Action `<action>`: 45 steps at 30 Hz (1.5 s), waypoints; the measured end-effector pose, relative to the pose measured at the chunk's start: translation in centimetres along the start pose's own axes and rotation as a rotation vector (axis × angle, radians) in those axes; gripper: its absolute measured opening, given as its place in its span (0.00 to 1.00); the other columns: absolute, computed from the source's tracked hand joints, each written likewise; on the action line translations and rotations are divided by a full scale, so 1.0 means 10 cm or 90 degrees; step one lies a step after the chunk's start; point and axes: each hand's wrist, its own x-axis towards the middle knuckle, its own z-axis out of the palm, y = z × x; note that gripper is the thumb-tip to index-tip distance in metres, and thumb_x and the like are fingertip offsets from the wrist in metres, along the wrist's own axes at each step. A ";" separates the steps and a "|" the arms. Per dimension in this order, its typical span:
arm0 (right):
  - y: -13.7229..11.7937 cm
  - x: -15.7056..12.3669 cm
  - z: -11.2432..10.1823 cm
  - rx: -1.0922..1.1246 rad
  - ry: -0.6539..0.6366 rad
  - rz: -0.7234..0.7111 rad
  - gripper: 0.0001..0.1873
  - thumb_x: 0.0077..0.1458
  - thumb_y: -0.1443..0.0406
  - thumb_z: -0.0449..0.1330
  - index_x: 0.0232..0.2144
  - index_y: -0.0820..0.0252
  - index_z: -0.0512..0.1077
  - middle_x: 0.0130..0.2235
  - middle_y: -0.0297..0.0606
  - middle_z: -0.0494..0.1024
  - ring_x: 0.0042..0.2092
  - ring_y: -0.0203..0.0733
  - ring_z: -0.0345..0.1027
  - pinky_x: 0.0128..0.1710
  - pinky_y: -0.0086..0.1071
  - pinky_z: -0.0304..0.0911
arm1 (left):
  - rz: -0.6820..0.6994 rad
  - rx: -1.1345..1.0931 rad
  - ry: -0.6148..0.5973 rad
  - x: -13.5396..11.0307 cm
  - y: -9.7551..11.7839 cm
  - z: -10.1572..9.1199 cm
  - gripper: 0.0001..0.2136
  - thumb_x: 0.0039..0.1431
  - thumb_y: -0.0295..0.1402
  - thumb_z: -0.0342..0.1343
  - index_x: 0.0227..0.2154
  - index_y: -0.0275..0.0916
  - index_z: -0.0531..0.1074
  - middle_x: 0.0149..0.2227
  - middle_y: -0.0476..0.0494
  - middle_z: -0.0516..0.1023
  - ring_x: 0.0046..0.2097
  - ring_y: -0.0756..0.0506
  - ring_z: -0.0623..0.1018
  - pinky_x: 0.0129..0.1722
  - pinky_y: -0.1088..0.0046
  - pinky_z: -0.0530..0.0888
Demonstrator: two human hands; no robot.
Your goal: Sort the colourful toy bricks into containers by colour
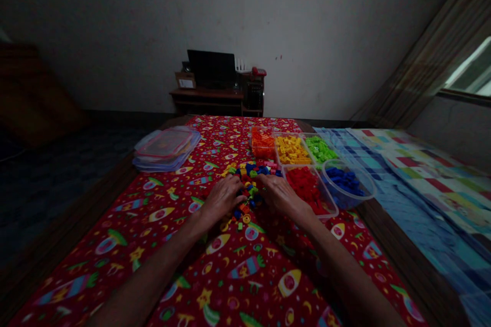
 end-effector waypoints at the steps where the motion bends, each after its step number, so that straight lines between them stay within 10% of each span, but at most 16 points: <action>1: 0.00 -0.01 0.02 0.004 0.004 0.001 0.20 0.60 0.71 0.49 0.55 0.64 0.60 0.43 0.47 0.72 0.44 0.45 0.65 0.45 0.39 0.62 | 0.010 0.018 -0.001 -0.01 0.00 0.03 0.08 0.55 0.35 0.59 0.36 0.37 0.74 0.37 0.41 0.75 0.41 0.42 0.72 0.41 0.66 0.70; 22: 0.01 -0.04 0.06 0.074 0.010 -0.020 0.25 0.59 0.72 0.49 0.59 0.58 0.56 0.46 0.45 0.70 0.50 0.46 0.64 0.49 0.44 0.64 | -0.066 -0.116 -0.023 0.04 0.00 0.00 0.07 0.53 0.32 0.56 0.37 0.41 0.71 0.37 0.45 0.77 0.39 0.45 0.75 0.40 0.69 0.71; 32: -0.08 0.17 -0.08 0.115 0.086 0.001 0.16 0.59 0.70 0.52 0.50 0.62 0.63 0.44 0.48 0.74 0.45 0.45 0.67 0.44 0.38 0.64 | -0.396 -0.706 -0.013 0.16 0.11 -0.31 0.29 0.40 0.46 0.65 0.45 0.37 0.68 0.38 0.44 0.79 0.36 0.46 0.78 0.34 0.72 0.71; 45: 0.02 0.23 -0.32 0.089 0.057 0.037 0.13 0.59 0.69 0.53 0.47 0.62 0.67 0.39 0.44 0.77 0.37 0.40 0.71 0.36 0.30 0.62 | -0.299 -0.517 -0.005 0.19 0.19 -0.37 0.22 0.48 0.52 0.57 0.36 0.38 0.72 0.33 0.44 0.80 0.37 0.43 0.78 0.37 0.68 0.73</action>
